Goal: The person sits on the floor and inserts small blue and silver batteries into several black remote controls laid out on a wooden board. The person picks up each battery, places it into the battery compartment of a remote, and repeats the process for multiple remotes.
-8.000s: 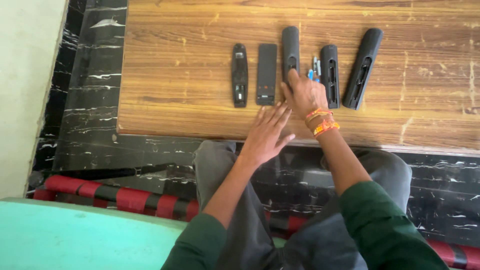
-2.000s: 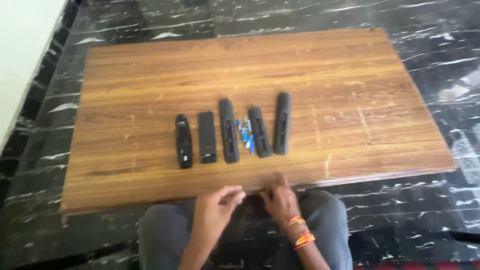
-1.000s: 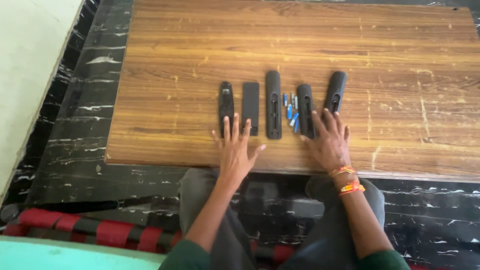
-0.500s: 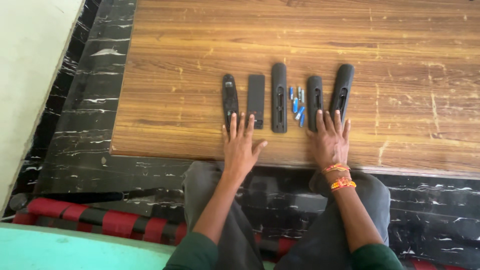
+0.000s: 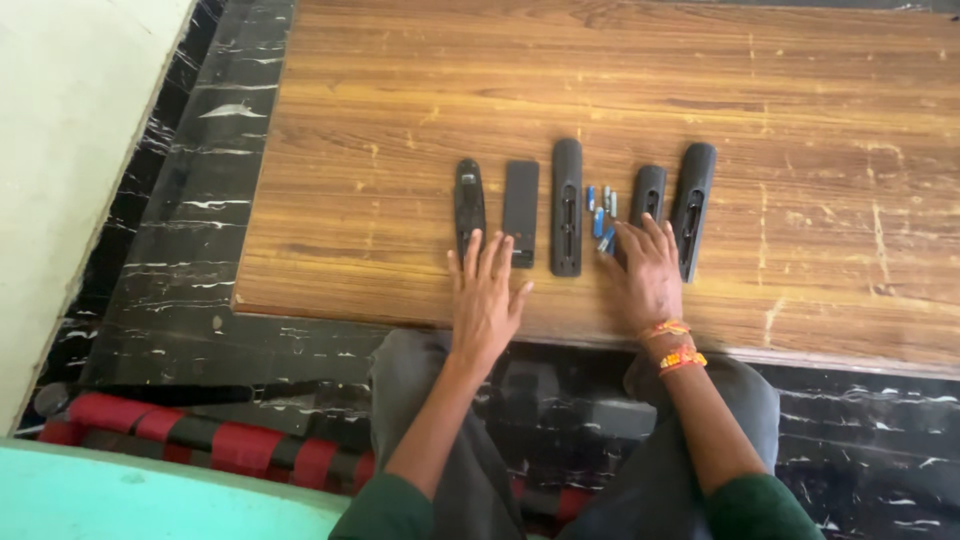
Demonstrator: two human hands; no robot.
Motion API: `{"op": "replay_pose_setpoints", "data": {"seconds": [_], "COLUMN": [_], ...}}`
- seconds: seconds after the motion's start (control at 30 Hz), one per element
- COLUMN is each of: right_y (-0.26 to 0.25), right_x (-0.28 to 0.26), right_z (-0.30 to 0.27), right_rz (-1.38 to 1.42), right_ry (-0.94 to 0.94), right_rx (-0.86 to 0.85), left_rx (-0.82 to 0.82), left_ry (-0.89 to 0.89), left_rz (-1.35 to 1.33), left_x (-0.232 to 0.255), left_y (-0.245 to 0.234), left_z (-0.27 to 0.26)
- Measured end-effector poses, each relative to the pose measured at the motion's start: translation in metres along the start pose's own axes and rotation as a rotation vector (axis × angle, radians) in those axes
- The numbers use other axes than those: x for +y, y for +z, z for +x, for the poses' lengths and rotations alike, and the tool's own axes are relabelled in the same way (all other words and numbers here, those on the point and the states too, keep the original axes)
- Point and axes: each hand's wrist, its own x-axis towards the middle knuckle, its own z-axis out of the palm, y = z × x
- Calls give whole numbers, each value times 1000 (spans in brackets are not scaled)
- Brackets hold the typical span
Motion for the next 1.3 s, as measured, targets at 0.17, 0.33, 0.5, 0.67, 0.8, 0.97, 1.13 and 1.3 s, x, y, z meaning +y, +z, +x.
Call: {"op": "replay_pose_setpoints", "data": {"seconds": [0.17, 0.33, 0.5, 0.67, 0.8, 0.97, 1.13, 1.3], "right_y": [10, 0, -26, -54, -50, -32, -18, -18], "right_x": [-4, -18, -53, -77, -76, -58, -50, -50], "right_z": [7, 10, -7, -30, -36, -34, -36, -37], "right_rz": [-64, -61, 99, 141, 361, 1098, 1045, 491], "right_ry": [-56, -86, -52, -125, 66, 405, 431, 392], "right_rx": [3, 125, 162, 137, 17, -196, -37, 68], "left_rx": [57, 116, -91, -388, -486, -429, -392, -274], "left_ry": [146, 257, 19, -311, -320, -254, -314, -411], "left_rz": [-109, -384, -1004, -1417, -1386, -1420, -1387, -1172], "left_x": [12, 25, 31, 24, 18, 14, 19, 22], "left_y": [-5, -12, -2, 18, 32, 41, 41, 39], "left_z": [-2, -7, -9, -4, -7, -4, -4, -7]}}
